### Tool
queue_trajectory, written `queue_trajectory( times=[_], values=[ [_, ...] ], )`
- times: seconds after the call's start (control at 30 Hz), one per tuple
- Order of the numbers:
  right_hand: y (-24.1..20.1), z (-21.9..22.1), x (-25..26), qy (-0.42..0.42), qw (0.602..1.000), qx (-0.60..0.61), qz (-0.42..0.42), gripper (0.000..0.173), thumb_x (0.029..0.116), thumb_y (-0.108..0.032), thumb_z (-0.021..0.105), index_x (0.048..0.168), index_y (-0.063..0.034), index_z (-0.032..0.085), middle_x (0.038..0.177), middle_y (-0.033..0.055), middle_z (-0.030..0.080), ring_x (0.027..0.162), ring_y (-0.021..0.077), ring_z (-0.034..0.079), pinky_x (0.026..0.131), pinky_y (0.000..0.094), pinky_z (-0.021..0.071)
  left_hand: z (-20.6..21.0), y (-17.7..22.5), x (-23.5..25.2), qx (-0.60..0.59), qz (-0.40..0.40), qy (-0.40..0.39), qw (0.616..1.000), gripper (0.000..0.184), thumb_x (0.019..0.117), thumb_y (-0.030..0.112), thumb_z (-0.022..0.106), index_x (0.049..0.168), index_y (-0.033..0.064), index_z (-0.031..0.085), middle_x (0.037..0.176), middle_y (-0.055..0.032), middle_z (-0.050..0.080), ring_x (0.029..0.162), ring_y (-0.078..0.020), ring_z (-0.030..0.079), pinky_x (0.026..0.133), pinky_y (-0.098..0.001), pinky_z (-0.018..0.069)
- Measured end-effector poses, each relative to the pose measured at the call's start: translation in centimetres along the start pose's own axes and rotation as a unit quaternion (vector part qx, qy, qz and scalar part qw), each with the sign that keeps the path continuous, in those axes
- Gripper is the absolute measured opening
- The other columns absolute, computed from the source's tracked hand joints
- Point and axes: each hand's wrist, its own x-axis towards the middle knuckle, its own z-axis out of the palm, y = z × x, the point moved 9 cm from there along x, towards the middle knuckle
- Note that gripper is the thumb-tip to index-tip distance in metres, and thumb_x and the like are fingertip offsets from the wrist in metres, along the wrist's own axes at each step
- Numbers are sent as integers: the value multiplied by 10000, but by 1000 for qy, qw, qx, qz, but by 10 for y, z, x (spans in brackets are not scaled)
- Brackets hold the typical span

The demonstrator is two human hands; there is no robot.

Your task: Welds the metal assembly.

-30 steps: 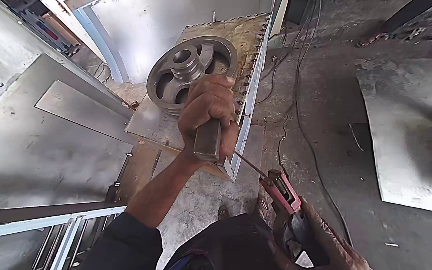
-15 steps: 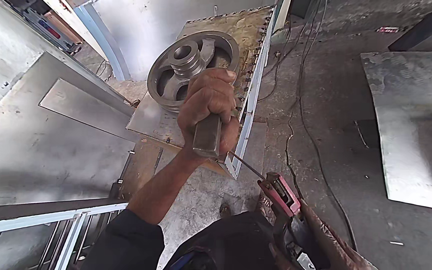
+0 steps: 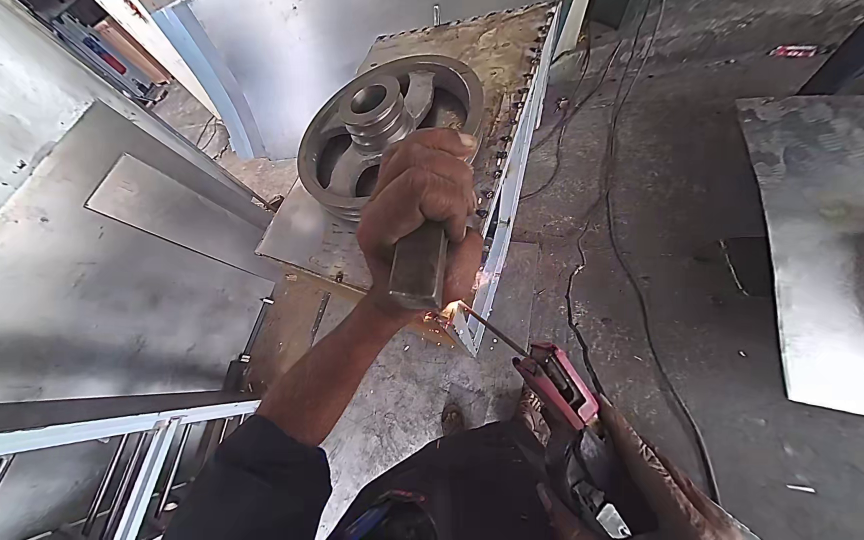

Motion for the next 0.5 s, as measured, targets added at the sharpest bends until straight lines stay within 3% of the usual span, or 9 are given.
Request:
queue_trajectory(
  times=[0.13, 0.27, 0.37, 0.5],
  values=[
    [1, 1, 1, 3, 1000, 2, -6, 985, 725, -572, 827, 1401, 89, 552, 1178, 265, 704, 1012, 262, 712, 913, 370, 560, -1, -1, 0, 22, 20, -9, 1000, 201, 923, 222, 650, 789, 97, 569, 848, -55, 603, 1023, -224, 624, 1029, -408, 486],
    [4, -4, -1, 24, 999, 31, -5, 1014, 714, -571, 849, 1416, 88, 532, 1244, 250, 684, 1115, 196, 684, 996, 317, 525, -1, -1, -1, 31, 34, 0, 999, 156, 876, 172, 667, 790, 102, 558, 834, -53, 603, 1002, -227, 628, 1012, -418, 497],
    [5, -7, -1, 23, 999, 23, 4, 1012, 710, -566, 851, 1418, 83, 535, 1224, 252, 691, 1066, 214, 697, 953, 343, 547, 3, 1, -5, 45, 23, -10, 999, 161, 866, 176, 667, 795, 103, 542, 861, -54, 592, 1033, -230, 615, 1028, -425, 490],
    [8, -8, -2, 12, 1000, 18, 18, 1031, 702, -569, 853, 1433, 79, 524, 1223, 250, 690, 1051, 229, 700, 944, 370, 553, 1, -3, -5, 45, 42, -21, 998, 208, 928, 232, 659, 795, 104, 563, 853, -53, 611, 1029, -235, 631, 1029, -432, 494]
  ],
)
